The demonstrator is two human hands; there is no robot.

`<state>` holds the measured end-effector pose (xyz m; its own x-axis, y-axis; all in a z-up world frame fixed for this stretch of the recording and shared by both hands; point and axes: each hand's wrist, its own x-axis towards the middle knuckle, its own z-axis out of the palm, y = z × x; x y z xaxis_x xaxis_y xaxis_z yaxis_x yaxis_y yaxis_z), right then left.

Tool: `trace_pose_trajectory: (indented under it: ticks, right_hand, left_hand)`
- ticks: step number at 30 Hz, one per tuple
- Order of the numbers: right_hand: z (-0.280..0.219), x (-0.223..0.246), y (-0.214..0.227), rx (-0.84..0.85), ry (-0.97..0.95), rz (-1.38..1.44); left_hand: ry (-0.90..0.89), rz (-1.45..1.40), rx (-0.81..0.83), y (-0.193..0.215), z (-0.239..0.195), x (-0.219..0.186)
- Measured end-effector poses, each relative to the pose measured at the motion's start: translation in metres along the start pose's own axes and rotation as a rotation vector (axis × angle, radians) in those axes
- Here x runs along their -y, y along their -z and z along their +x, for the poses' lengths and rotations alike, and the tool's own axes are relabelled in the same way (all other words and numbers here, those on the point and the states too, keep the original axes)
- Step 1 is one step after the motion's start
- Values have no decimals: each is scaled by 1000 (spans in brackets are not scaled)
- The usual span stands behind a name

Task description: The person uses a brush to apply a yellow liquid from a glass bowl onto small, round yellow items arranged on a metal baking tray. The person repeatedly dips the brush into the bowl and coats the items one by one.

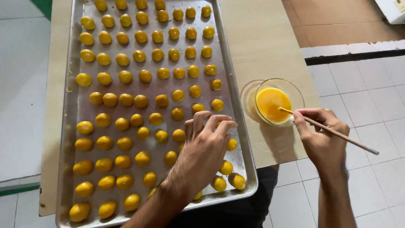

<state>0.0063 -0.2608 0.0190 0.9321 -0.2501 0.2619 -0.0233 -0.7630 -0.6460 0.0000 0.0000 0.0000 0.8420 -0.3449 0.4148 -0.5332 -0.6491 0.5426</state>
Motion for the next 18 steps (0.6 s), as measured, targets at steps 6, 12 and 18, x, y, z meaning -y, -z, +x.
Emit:
trace_pose_trajectory:
  ticks: [6, 12, 18]
  right_hand:
    - [12, -9, 0, 85, -79, -64]
    - [16, -31, -8, 47, 34, -16]
    - [17, -12, -5, 93, 102, -20]
  left_hand:
    - [16, -26, 60, -10, 7, -9]
    - [43, -35, 48, -18, 6, -7]
    - [54, -14, 26, -17, 2, -3]
